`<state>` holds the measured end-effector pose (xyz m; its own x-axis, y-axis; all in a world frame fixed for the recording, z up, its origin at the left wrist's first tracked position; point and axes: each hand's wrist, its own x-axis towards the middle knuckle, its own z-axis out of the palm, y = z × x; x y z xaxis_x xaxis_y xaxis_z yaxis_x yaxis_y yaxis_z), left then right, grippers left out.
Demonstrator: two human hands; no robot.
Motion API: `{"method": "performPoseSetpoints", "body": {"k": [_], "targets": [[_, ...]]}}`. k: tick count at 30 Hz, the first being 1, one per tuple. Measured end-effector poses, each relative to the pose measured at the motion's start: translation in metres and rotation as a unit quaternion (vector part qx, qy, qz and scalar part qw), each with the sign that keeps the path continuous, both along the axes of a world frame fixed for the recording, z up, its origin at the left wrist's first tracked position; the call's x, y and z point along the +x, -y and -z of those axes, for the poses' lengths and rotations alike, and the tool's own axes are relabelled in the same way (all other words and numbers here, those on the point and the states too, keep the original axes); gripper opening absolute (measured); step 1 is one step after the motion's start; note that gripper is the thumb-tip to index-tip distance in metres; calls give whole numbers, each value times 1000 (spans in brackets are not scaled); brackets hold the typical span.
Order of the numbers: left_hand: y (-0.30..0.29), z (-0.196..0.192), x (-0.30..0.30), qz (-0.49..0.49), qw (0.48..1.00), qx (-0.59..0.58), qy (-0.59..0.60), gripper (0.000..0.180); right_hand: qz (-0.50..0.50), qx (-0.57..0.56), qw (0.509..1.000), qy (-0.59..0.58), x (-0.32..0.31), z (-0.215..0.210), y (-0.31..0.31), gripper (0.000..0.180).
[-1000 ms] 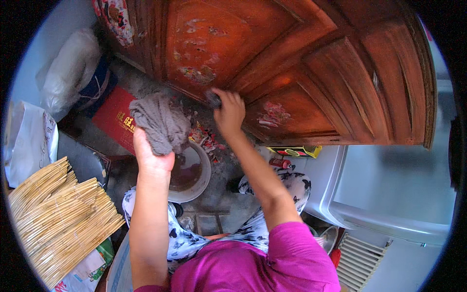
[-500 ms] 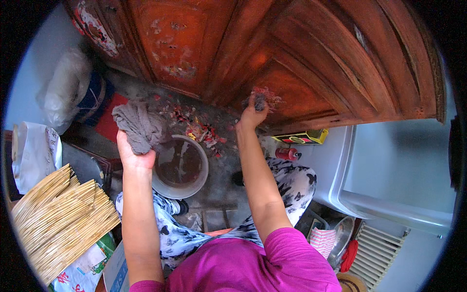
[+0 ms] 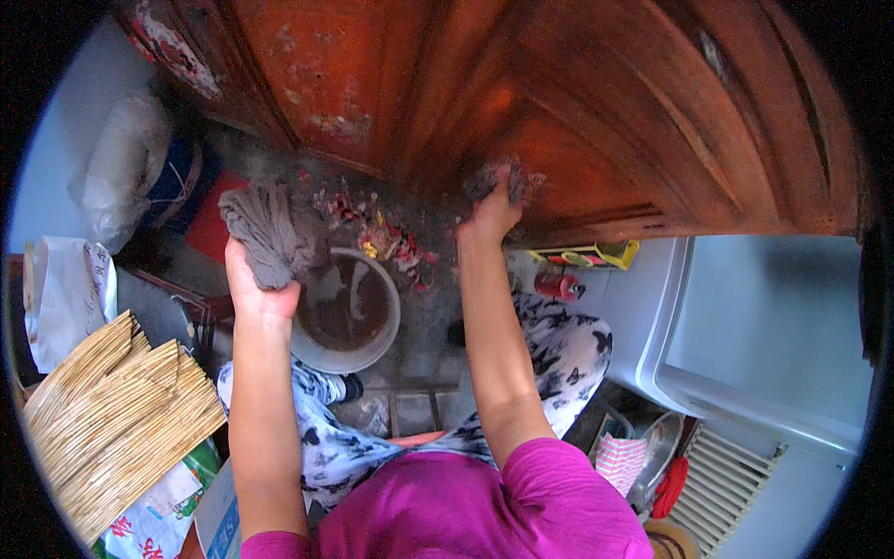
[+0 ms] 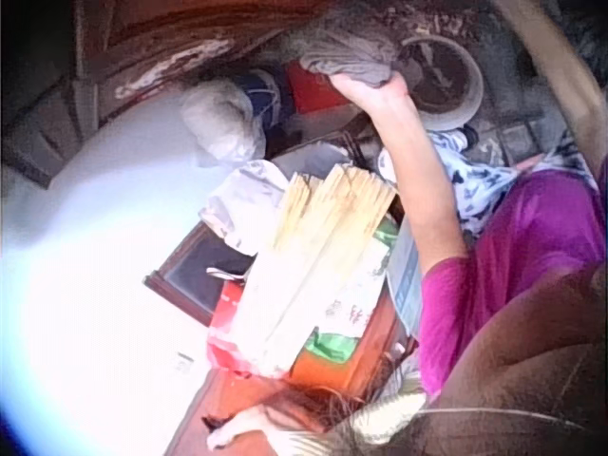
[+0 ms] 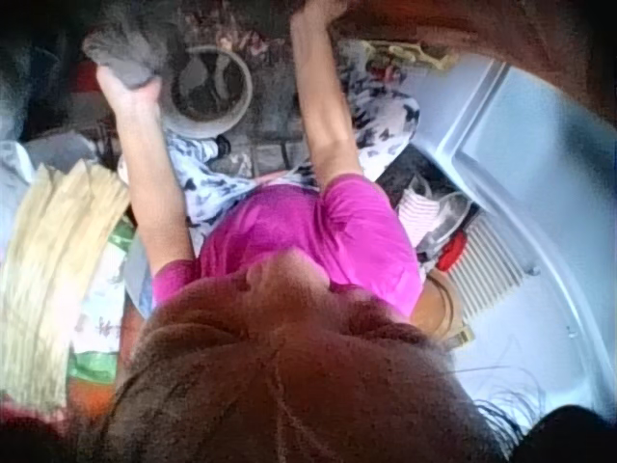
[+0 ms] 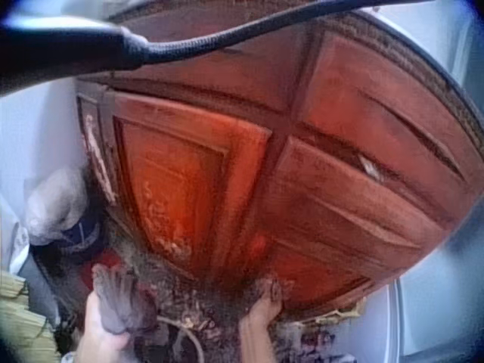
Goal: The person sits on the floor and scrubs the surface of a wooden cabinet using a cloth and a small bucket of water. They repeatedly wipe and scrub the cabinet door to remove residue.
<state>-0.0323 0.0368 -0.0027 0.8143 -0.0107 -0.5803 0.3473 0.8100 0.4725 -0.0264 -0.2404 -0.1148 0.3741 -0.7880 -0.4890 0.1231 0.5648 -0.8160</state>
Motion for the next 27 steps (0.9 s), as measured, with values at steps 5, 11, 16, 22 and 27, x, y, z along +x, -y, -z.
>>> {"method": "performPoseSetpoints", "body": {"k": [5,11,16,22,27], "targets": [[12,-3,11,4,1000,-4,-3,38,30,38,980,-192,14,81,35,40],[-2,7,5,31,999,-22,27,37,-9,-124,992,-1,6,20,20,61],[0,9,10,6,1000,-4,10,37,12,-13,999,-43,14,43,21,32],[5,8,9,-9,1000,23,-6,37,-21,-135,990,40,-4,1,28,39],[0,6,7,-38,999,19,-2,37,-19,15,1000,-10,1,52,31,49]]}}
